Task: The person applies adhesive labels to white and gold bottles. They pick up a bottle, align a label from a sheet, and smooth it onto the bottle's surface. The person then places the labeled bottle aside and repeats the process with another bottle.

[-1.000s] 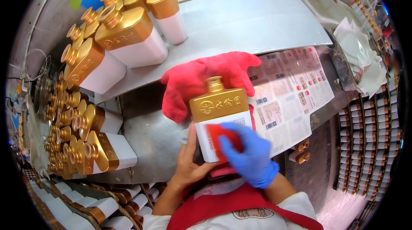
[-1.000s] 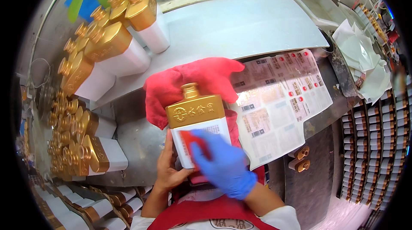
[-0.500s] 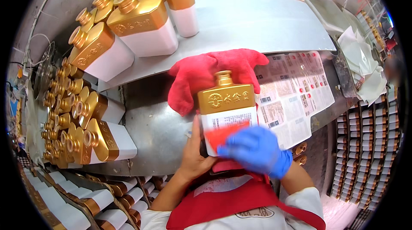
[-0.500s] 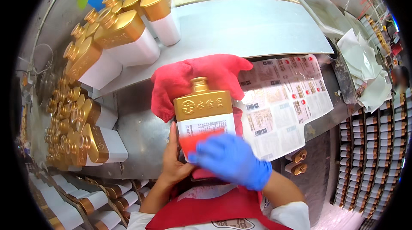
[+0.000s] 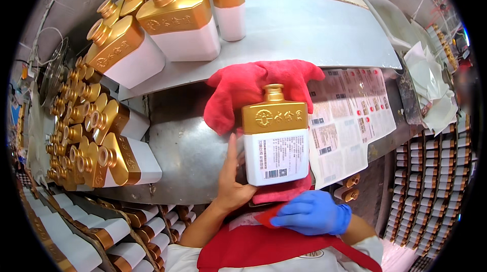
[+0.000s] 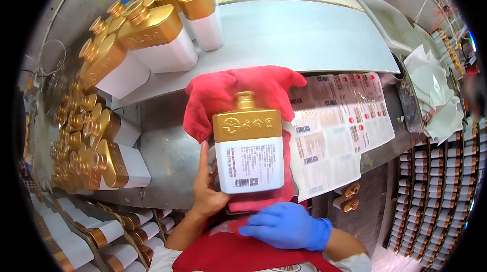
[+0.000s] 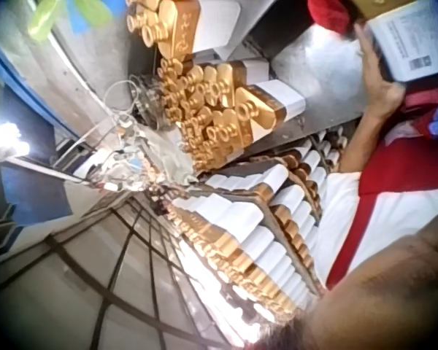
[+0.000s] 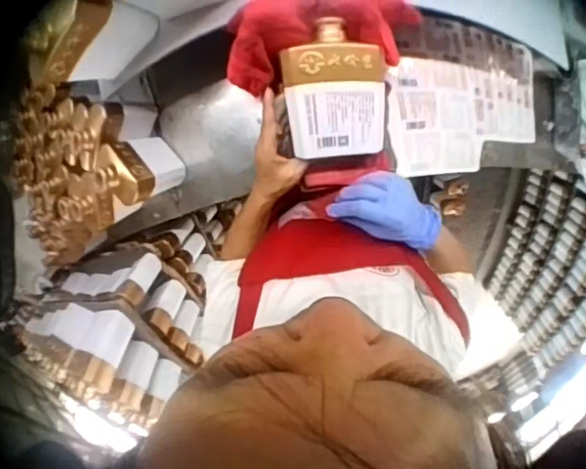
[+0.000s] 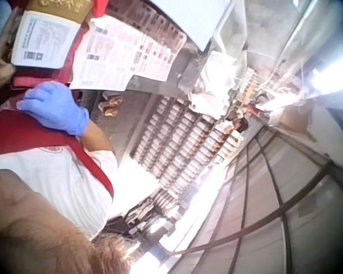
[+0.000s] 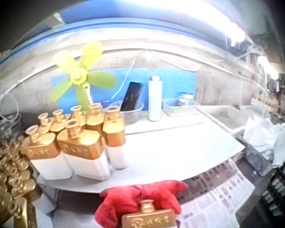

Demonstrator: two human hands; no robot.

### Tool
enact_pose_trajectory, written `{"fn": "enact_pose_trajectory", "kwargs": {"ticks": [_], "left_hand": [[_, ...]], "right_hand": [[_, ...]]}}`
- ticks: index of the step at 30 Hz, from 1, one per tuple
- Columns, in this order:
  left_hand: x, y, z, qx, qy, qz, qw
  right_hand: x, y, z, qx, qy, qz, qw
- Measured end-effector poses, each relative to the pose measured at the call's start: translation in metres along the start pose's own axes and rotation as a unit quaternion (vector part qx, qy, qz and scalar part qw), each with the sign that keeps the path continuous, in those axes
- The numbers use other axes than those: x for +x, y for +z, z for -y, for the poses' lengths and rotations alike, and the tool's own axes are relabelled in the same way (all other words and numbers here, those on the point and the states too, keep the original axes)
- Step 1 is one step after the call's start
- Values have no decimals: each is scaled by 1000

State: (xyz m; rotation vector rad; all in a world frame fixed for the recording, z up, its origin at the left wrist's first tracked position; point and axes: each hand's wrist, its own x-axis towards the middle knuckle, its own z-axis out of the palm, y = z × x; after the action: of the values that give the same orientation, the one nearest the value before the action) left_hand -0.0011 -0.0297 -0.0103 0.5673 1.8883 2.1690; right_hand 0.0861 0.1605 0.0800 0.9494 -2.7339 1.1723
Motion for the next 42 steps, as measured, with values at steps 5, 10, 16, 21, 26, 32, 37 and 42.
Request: {"fn": "enact_pose_trajectory", "kwargs": {"ticks": [5,10,16,21,26,32,37,42], "left_hand": [[-4,-13,-27,69,76,4,995],[21,8,-71,283,143,30,948],[31,17,-14,262,108,127,950],[18,18,-19,304,186,61,932],[4,12,-22,450,271,-9,851],[12,16,-26,535,261,12,804],[20,29,-35,591,295,57,749],[17,17,-36,604,265,86,747]], "right_hand": [[-8,-55,-49,333,327,-337,817],[57,-69,-108,297,385,-184,854],[78,-78,-105,173,342,-76,920],[68,-75,-82,170,274,-120,939],[86,-91,-71,165,230,-88,955],[86,-72,-95,170,248,-210,930],[89,-66,-92,17,234,-217,948],[80,-65,-91,74,218,-218,948]]}}
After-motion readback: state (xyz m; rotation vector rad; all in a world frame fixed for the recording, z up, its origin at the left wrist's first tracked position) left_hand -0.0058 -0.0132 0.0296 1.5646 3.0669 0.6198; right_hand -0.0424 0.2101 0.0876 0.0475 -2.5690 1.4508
